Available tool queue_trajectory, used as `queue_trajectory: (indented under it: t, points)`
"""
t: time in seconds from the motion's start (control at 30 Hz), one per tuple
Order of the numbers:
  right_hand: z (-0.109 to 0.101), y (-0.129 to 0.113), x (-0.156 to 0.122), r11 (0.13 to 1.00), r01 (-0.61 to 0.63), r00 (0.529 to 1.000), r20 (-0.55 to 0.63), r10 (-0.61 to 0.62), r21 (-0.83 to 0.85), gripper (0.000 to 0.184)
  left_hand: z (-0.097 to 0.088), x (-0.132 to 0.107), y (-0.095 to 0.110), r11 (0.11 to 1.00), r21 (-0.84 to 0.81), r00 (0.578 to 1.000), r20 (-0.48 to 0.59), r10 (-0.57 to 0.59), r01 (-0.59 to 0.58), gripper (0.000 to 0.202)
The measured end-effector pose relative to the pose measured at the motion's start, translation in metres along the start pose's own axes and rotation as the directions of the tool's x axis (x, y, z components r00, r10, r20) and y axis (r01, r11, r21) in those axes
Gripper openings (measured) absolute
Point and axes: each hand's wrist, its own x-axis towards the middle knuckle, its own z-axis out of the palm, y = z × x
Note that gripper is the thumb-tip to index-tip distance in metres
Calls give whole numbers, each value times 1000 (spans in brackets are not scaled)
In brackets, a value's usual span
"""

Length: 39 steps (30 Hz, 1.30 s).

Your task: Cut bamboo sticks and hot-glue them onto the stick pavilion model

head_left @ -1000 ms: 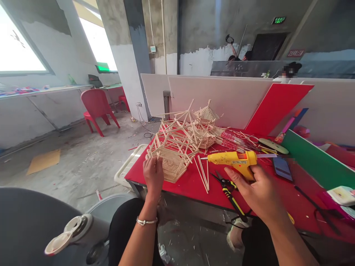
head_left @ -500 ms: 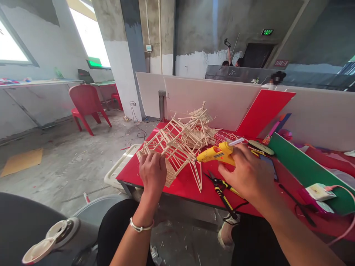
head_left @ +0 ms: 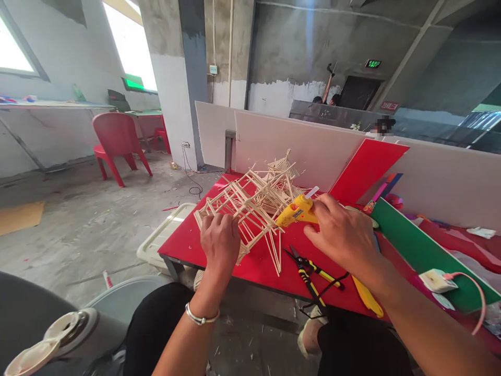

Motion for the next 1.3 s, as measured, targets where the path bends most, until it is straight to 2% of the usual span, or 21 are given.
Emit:
queue_trajectory:
  t: [0.17, 0.57, 1.3]
  points:
    - [-1, 0, 3, 998, 56, 998, 21, -56, -19, 17, 1, 1, 1, 1000, -21, 1000, -17, -9, 9, 31]
    - [-3, -2, 3, 995, 93, 995, 43, -92, -38, 16, 0, 0, 1, 999, -48, 1000, -5, -22, 22, 30]
    - [-5, -3, 4, 995, 98, 994, 50, -98, -11, 16, 1, -1, 0, 998, -53, 999, -39, -16, 14, 29]
